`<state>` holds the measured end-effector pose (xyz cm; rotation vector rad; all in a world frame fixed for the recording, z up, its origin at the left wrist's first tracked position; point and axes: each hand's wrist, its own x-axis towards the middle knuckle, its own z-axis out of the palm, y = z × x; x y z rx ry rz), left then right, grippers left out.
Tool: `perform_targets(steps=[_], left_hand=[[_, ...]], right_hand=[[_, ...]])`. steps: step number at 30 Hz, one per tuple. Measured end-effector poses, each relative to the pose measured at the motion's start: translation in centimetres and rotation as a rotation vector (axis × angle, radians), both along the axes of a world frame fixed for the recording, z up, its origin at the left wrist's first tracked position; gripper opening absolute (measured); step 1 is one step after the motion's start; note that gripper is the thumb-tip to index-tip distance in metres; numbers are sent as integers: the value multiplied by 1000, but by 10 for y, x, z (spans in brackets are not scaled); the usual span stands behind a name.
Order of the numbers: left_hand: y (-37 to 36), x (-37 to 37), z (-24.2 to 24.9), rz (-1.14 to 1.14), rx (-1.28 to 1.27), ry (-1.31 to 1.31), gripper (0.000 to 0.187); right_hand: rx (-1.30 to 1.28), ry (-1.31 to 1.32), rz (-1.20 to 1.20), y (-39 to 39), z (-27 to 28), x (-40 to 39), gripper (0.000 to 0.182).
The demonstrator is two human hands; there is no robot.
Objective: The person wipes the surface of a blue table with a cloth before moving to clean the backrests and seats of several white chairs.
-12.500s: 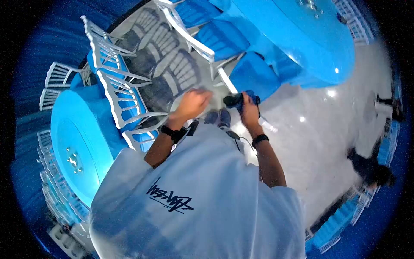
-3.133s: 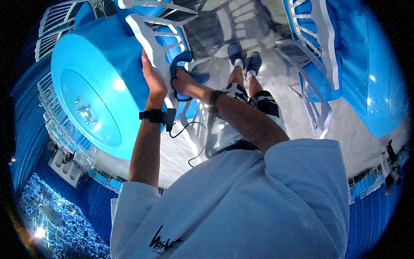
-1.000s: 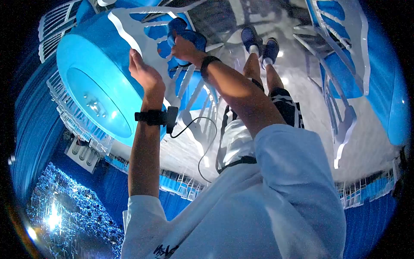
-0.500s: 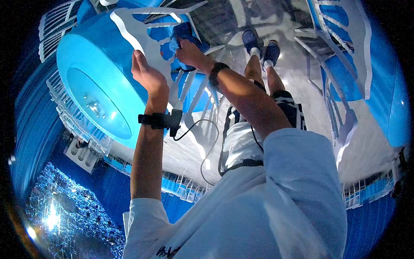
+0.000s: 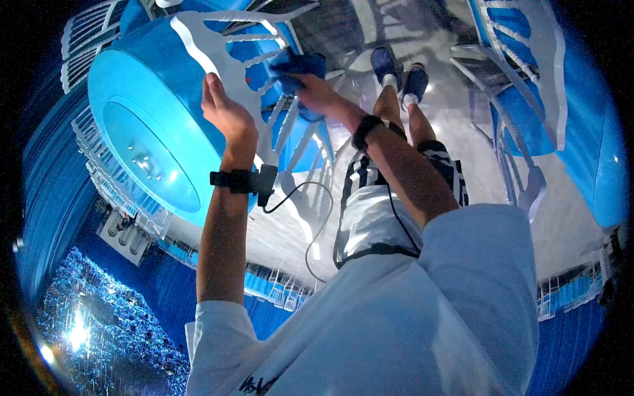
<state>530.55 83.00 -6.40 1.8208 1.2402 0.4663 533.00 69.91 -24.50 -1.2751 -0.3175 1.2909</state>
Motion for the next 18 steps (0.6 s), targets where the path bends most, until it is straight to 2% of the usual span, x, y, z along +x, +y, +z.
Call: perform_targets(steps=[3, 5, 7, 10, 11, 13, 16, 18], left_hand=[[-1, 0, -3, -6, 25, -17, 51], [1, 1, -5, -8, 29, -33, 51], [1, 0, -5, -6, 16, -39, 52], [3, -2, -2, -21, 0, 8, 52], [4, -4, -2, -17, 2, 2, 52], [4, -2, -5, -15, 0, -20, 52], [1, -2, -1, -18, -18, -20, 52], [2, -1, -4, -7, -9, -32, 52]], right_hand=[[-214, 219, -71, -29, -9, -30, 45], [-217, 110, -90, -29, -61, -79, 45], [-18, -45, -196, -17, -91, -99, 47], [-107, -66, -38, 15, -62, -70, 43], [-230, 90, 19, 31, -70, -70, 38], [-166, 88, -14, 44, -80, -78, 36], [-81, -222, 31, 39, -89, -103, 39], [-189, -127, -16, 34, -62, -102, 44]])
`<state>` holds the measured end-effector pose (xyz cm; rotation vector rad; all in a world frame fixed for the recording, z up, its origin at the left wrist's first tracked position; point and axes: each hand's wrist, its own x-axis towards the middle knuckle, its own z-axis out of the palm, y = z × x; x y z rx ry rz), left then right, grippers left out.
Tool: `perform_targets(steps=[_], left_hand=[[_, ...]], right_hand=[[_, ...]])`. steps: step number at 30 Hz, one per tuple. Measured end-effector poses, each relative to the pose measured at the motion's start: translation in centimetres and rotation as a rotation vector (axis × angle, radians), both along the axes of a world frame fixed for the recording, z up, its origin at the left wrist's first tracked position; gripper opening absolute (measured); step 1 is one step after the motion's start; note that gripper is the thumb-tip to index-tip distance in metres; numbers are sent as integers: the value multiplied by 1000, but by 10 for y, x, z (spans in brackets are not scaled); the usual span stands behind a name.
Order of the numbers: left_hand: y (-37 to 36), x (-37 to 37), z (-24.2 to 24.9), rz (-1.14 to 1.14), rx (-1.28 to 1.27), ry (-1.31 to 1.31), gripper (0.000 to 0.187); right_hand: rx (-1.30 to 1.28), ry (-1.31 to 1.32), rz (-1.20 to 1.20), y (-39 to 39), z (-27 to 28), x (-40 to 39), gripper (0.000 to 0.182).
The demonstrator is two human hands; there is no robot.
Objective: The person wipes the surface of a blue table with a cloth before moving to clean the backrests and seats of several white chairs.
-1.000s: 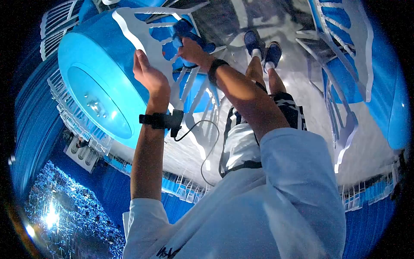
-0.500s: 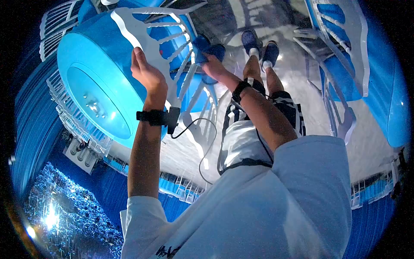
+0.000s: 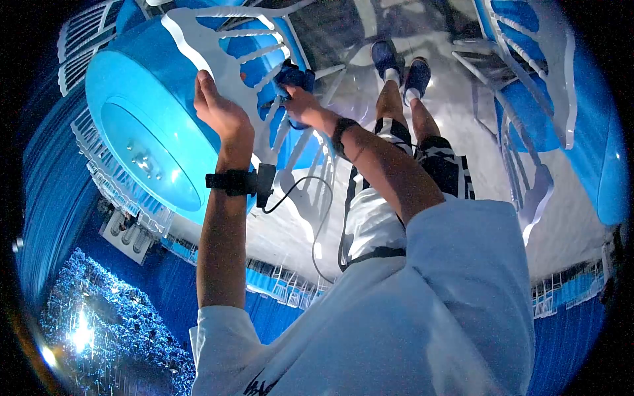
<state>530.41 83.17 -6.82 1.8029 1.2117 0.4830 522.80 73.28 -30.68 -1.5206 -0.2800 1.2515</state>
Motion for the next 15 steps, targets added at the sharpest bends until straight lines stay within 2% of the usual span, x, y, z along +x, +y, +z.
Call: perform_targets(steps=[2, 4, 6, 10, 12, 15], left_hand=[[1, 0, -1, 8, 9, -3, 52], [0, -1, 1, 3, 12, 12, 51], [-1, 0, 3, 16, -4, 8, 52], [2, -2, -1, 9, 15, 5, 57], [2, -4, 1, -2, -51, -14, 58], [8, -10, -3, 0, -126, -61, 59]], right_hand=[[-38, 30, 117, -10, 21, 10, 52], [74, 79, 20, -32, 60, 15, 54], [101, 5, 22, -38, 91, 23, 55], [211, 56, 130, -50, 132, 38, 63], [188, 453, 108, -60, 147, 40, 62], [185, 758, -249, -69, 160, 44, 68]])
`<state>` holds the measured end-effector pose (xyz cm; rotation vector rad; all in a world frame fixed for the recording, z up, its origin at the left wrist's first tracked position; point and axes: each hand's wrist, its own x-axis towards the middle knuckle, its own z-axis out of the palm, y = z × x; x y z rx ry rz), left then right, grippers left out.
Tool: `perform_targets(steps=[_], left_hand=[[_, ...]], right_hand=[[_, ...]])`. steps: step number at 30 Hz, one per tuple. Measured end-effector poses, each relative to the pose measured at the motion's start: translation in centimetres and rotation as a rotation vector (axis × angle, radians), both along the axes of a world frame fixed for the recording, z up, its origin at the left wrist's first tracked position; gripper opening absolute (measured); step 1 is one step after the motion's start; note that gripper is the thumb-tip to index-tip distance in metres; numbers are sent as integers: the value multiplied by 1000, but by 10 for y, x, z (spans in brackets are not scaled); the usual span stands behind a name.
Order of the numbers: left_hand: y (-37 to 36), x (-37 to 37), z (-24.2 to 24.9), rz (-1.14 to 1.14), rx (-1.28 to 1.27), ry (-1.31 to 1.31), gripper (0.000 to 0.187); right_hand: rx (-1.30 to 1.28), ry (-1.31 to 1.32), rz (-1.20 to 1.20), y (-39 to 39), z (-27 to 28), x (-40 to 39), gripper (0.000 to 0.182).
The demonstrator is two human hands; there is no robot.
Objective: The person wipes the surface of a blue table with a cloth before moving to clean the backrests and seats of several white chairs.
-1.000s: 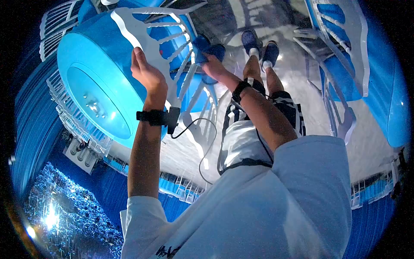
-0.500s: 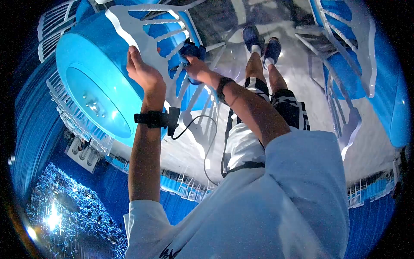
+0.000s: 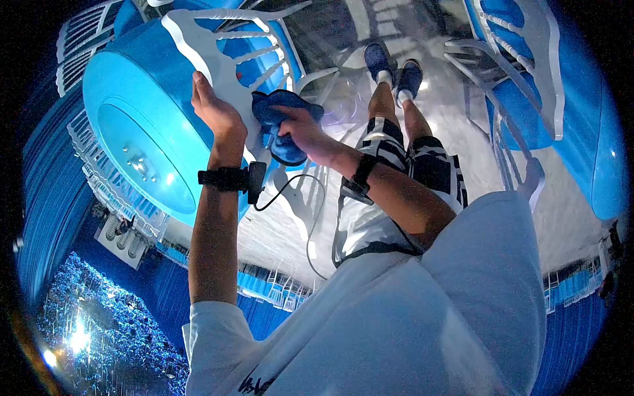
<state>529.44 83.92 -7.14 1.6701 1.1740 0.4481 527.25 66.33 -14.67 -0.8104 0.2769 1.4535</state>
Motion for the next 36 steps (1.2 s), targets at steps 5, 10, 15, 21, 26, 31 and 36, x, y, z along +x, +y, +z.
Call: perform_targets(steps=[5, 10, 15, 21, 26, 31, 36], left_hand=[[2, -2, -5, 38, -21, -76, 58], [10, -8, -6, -1, -98, -136, 56], [2, 2, -4, 49, -85, -142, 53], [9, -6, -6, -29, -15, -30, 52], [1, -1, 3, -34, -46, -22, 52], [-3, 3, 9, -5, -40, -1, 44], [-3, 3, 7, -10, -30, 11, 38]], right_hand=[[9, 130, -317, 6, 13, 22, 63], [230, -346, -188, 53, -3, 33, 62], [70, -813, 106, 46, -14, 13, 71], [80, -943, 210, -19, 24, -37, 67], [211, -885, 323, -57, 14, -74, 58], [22, -225, 226, -74, -71, -107, 36], [-68, 423, -112, -84, -67, -10, 39]])
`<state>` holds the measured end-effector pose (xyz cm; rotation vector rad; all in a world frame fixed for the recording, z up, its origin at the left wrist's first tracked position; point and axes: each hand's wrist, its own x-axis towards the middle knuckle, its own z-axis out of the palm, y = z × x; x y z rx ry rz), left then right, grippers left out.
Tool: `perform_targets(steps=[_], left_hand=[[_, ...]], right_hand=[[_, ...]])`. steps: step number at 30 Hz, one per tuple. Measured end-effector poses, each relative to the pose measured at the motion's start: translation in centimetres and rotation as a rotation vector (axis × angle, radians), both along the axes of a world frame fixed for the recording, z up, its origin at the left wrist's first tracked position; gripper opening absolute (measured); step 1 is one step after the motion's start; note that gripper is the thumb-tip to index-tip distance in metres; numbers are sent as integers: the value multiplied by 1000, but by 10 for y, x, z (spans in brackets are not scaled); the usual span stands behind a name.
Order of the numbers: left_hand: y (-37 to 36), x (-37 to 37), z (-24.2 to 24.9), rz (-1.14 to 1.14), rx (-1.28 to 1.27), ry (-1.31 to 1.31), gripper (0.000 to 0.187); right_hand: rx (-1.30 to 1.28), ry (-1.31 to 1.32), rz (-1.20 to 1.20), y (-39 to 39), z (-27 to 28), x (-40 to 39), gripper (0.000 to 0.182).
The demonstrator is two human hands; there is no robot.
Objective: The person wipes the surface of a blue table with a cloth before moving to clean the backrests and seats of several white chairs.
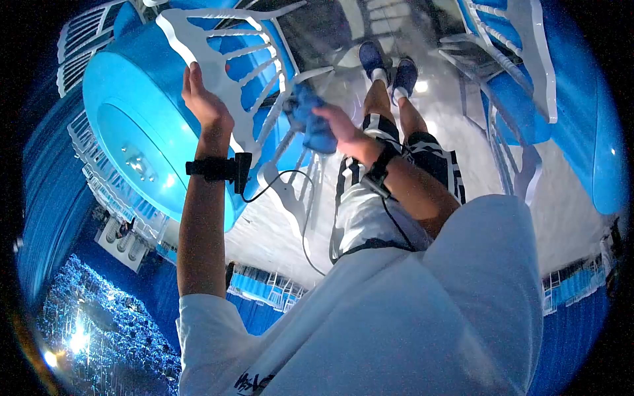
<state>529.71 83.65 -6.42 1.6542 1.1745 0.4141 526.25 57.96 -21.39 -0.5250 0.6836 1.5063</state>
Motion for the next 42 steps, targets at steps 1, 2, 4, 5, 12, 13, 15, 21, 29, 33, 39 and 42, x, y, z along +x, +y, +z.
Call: perform_targets(steps=[1, 2, 4, 5, 12, 13, 15, 21, 29, 33, 39, 42], left_hand=[[1, 0, 0, 0, 6, 17, 37], [1, 2, 0, -1, 11, 32, 36], [-1, 4, 0, 20, 5, 21, 35], [-2, 4, 0, 32, 3, 15, 34], [2, -2, -5, 23, 29, -2, 47], [2, -1, -5, 25, 15, -14, 45], [3, 2, -8, 30, 9, -34, 41], [3, 1, -9, -5, 99, -43, 39], [2, 3, -9, 29, 102, -31, 36], [-1, 5, -7, 41, 99, 6, 39], [-3, 5, -9, 51, 108, -12, 43], [-1, 4, -6, 23, 80, 0, 44]], right_hand=[[3, -28, -34, -1, -5, 14, 38], [9, -11, -81, -1, -23, 22, 36], [-247, -196, -89, 5, 29, 58, 33], [-214, -243, -94, 9, 38, 64, 33], [-303, -182, -58, 77, -34, 19, 41], [-196, -346, 25, 86, -37, 14, 43], [26, -676, 193, 99, -47, 12, 47], [73, -1293, 500, 154, -129, -26, 46], [46, -1286, 601, 151, -92, 2, 38], [18, -1324, 428, 129, -58, -3, 43], [3, -896, 223, 89, -73, 0, 32], [-162, -894, 201, 65, -135, -26, 34]])
